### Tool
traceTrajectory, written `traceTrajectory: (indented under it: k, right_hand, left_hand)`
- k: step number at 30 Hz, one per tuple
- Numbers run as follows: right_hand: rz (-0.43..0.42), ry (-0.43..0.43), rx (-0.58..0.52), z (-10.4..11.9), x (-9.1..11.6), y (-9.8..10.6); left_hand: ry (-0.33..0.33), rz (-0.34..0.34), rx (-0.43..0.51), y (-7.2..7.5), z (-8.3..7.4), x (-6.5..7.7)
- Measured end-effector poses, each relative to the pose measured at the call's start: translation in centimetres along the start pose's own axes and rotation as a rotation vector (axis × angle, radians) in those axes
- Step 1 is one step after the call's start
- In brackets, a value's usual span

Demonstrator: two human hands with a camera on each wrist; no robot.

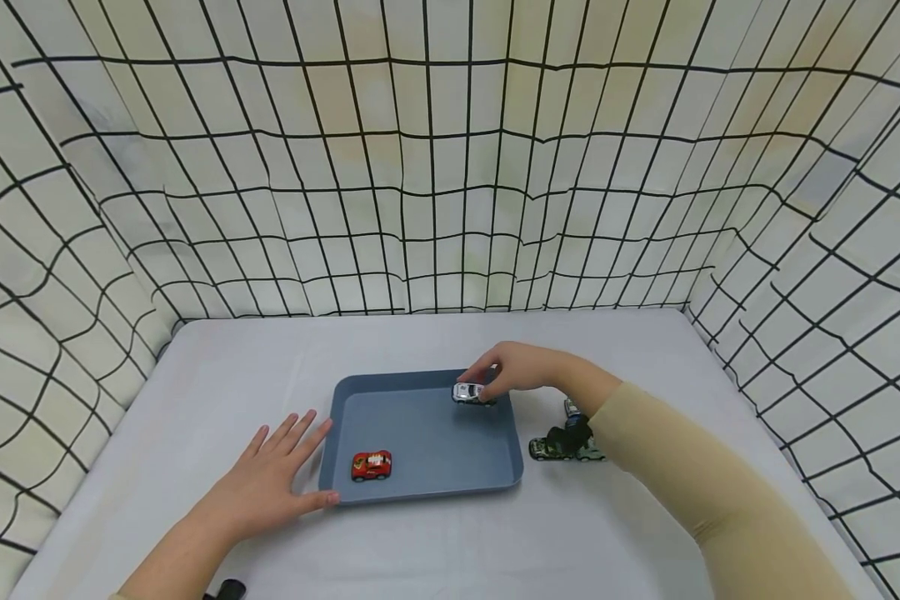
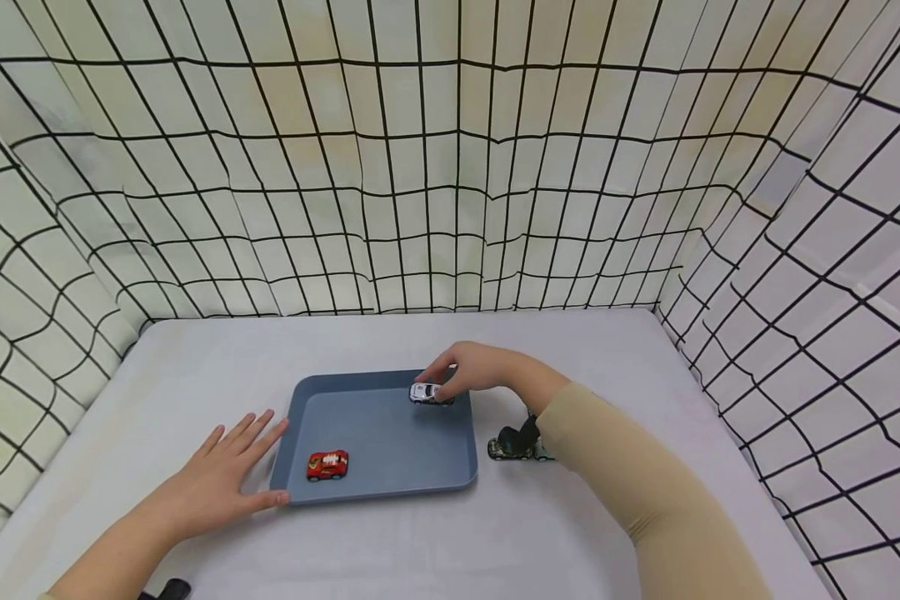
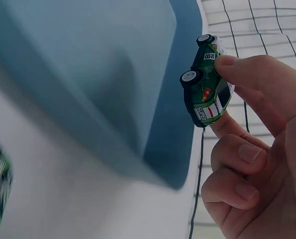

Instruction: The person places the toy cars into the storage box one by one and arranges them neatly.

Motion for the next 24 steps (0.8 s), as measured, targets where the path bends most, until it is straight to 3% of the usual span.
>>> traceTrajectory:
  k: [15, 24]
  right_hand:
    - [0.084, 0.091, 0.004, 4.0, -6.6, -4.4]
    - [0.096, 0.104, -0.015, 5.9, -9.1, -5.6]
  left_hand:
    - [0.009, 0.011, 0.000, -0.4, 0.4, -0.2]
    - [0.008, 0.010, -0.007, -0.4, 0.3, -0.3]
Point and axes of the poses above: each hand's wrist, its own x-axis away from the middle knuckle, its own y-axis out of the back of the hand, z = x × y, the point moved 8 cm from there along -x, towards the middle knuckle, and after that the axes turned 7 degrees about y, right-handed, at the moved point
